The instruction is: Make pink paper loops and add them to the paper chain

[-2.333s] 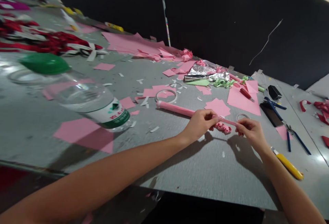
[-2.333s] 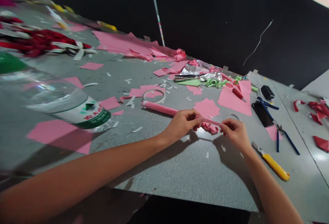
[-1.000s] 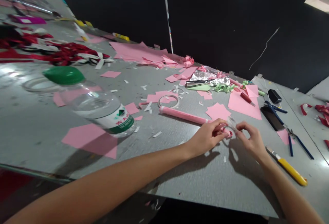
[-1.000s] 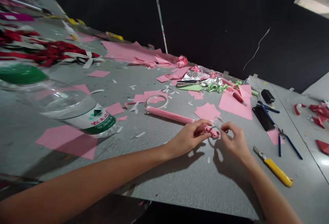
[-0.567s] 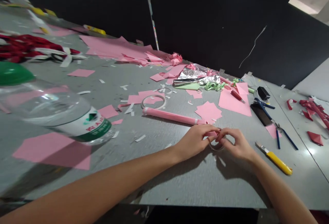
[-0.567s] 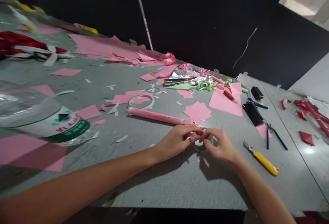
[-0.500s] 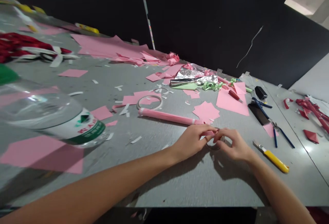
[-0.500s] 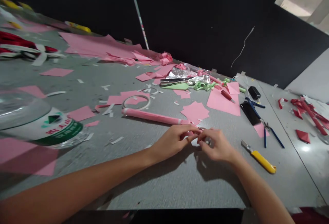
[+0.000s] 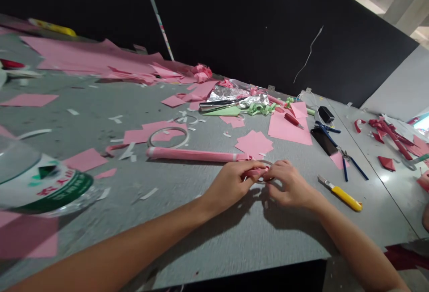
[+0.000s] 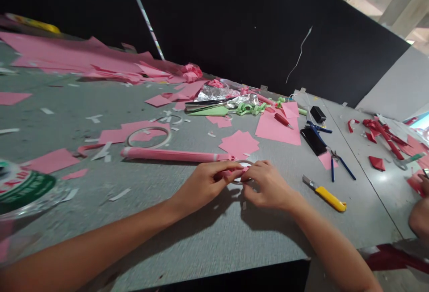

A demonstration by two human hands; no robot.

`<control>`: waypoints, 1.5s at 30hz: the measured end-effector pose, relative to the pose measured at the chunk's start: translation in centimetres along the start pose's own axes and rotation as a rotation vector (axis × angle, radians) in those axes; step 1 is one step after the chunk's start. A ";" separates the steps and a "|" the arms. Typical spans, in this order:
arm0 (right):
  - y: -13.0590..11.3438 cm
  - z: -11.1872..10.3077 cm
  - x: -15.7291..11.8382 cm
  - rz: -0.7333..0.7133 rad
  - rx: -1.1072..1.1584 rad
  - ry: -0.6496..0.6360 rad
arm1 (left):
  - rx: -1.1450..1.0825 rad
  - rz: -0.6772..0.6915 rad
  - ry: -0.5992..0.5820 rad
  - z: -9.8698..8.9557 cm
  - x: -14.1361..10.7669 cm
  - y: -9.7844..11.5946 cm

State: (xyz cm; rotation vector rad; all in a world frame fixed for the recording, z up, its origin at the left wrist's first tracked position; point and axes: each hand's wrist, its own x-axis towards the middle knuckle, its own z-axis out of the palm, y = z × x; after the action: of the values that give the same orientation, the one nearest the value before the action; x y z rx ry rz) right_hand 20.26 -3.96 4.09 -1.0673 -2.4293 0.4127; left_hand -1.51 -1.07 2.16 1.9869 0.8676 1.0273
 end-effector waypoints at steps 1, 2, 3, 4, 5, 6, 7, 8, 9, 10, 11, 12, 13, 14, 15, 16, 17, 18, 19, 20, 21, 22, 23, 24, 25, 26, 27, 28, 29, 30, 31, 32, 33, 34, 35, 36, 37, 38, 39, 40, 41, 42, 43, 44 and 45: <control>0.0 0.0 0.0 0.005 0.034 0.028 | 0.013 0.009 0.010 0.0 -0.1 -0.1; 0.0 0.0 0.0 0.009 0.061 0.055 | 0.032 0.022 0.022 0.0 -0.2 -0.2; 0.1 0.0 0.0 0.013 0.080 0.084 | 0.056 0.037 0.035 0.0 -0.3 -0.3; 0.1 0.0 0.0 0.019 0.091 0.115 | 0.083 0.053 0.048 0.0 -0.3 -0.5; 0.1 0.0 -0.1 0.026 0.098 0.149 | 0.111 0.069 0.056 0.1 -0.4 -0.6; 0.1 0.1 -0.1 0.031 0.103 0.185 | 0.135 0.084 0.064 0.1 -0.4 -0.7; 0.2 0.0 -0.1 0.032 0.106 0.220 | 0.156 0.100 0.069 0.1 -0.4 -0.8; 0.2 0.0 -0.1 0.027 0.112 0.251 | 0.171 0.117 0.072 0.1 -0.5 -0.9; 0.2 -0.1 -0.1 0.022 0.118 0.270 | 0.184 0.135 0.072 0.2 -0.5 -1.0; 0.2 -0.1 -0.1 0.019 0.125 0.275 | 0.194 0.152 0.071 0.2 -0.5 -1.1; 0.2 -0.2 -0.1 0.025 0.130 0.267 | 0.203 0.168 0.070 0.2 -0.5 -1.2; 0.2 -0.3 -0.1 0.039 0.131 0.250 | 0.212 0.179 0.068 0.3 -0.5 -1.3; 0.2 -0.3 -0.1 0.061 0.130 0.226 | 0.220 0.186 0.065 0.3 -0.6 -1.4; 0.2 -0.3 -0.1 0.080 0.129 0.202 | 0.226 0.188 0.062 0.3 -0.6 -1.5; 0.2 -0.3 -0.1 0.093 0.133 0.183 | 0.230 0.188 0.056 0.4 -0.6 -1.5; 0.3 -0.3 -0.1 0.097 0.139 0.169 | 0.231 0.187 0.051 0.4 -0.6 -1.5; 0.3 -0.3 -0.2 0.098 0.148 0.158 | 0.229 0.183 0.044 0.4 -0.6 -1.4; 0.4 -0.3 -0.2 0.095 0.155 0.150 | 0.223 0.177 0.038 0.3 -0.6 -1.3; 0.4 -0.3 -0.2 0.092 0.159 0.146 | 0.216 0.173 0.033 0.3 -0.6 -1.2; 0.5 -0.3 -0.2 0.089 0.158 0.145 | 0.208 0.169 0.026 0.3 -0.6 -1.1; 0.5 -0.4 -0.2 0.086 0.153 0.143 | 0.201 0.169 0.019 0.2 -0.5 -0.9; 0.5 -0.4 -0.2 0.084 0.145 0.141 | 0.195 0.176 0.011 0.1 -0.5 -0.8; 0.5 -0.4 -0.2 0.084 0.138 0.140 | 0.192 0.189 0.001 0.1 -0.5 -0.7; 0.4 -0.4 -0.2 0.087 0.131 0.139 | 0.193 0.207 -0.014 0.1 -0.6 -0.7; 0.4 -0.5 -0.1 0.090 0.125 0.136 | 0.199 0.228 -0.029 0.1 -0.6 -0.7; 0.4 -0.4 -0.1 0.091 0.121 0.133 | 0.211 0.248 -0.045 0.1 -0.7 -0.7; 0.3 -0.4 -0.1 0.088 0.120 0.132 | 0.229 0.268 -0.061 0.1 -0.8 -0.8; 0.2 -0.3 0.0 0.081 0.121 0.129 | 0.249 0.283 -0.073 0.1 -0.8 -0.9; 0.2 -0.3 0.0 0.074 0.120 0.126 | 0.269 0.296 -0.080 0.2 -0.9 -1.0; 0.2 -0.2 0.0 0.067 0.117 0.123 | 0.287 0.309 -0.080 0.2 -0.9 -1.1; 0.2 -0.1 -0.1 0.064 0.111 0.121 | 0.303 0.319 -0.075 0.3 -0.9 -1.2; 0.2 0.0 -0.1 0.062 0.105 0.122 | 0.316 0.328 -0.070 0.3 -0.9 -1.2; 0.2 0.1 -0.1 0.060 0.098 0.124 | 0.327 0.336 -0.064 0.4 -0.9 -1.2; 0.3 0.2 -0.2 0.059 0.093 0.128 | 0.338 0.343 -0.061 0.4 -0.9 -1.2; 0.3 0.3 -0.2 0.059 0.090 0.131 | 0.347 0.350 -0.061 0.4 -0.8 -1.1; 0.4 0.4 -0.3 0.059 0.089 0.133 | 0.355 0.355 -0.062 0.4 -0.8 -1.1; 0.4 0.4 -0.3 0.058 0.091 0.133 | 0.362 0.360 -0.062 0.4 -0.8 -1.1; 0.5 0.5 -0.3 0.055 0.097 0.131 | 0.368 0.362 -0.061 0.4 -0.8 -1.1; 0.5 0.4 -0.3 0.053 0.105 0.127 | 0.372 0.361 -0.056 0.4 -0.9 -1.1; 0.5 0.4 -0.3 0.052 0.113 0.121 | 0.375 0.355 -0.052 0.4 -0.9 -1.1; 0.5 0.3 -0.4 0.052 0.121 0.114 | 0.376 0.346 -0.046 0.4 -0.9 -1.2; 0.4 0.2 -0.3 0.053 0.127 0.105 | 0.375 0.335 -0.041 0.4 -0.9 -1.2; 0.3 0.0 -0.3 0.057 0.133 0.092 | 0.368 0.323 -0.037 0.5 -0.9 -1.2; 0.3 -0.1 -0.3 0.059 0.137 0.075 | 0.356 0.311 -0.033 0.4 -0.9 -1.2; 0.2 -0.3 -0.3 0.054 0.145 0.057 | 0.335 0.296 -0.030 0.4 -0.9 -1.2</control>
State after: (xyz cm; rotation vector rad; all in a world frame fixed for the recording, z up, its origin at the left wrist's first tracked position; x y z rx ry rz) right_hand 20.76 -4.05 4.18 -1.0685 -2.2871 0.5588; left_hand -1.84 -1.29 0.66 2.4638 0.7839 1.0636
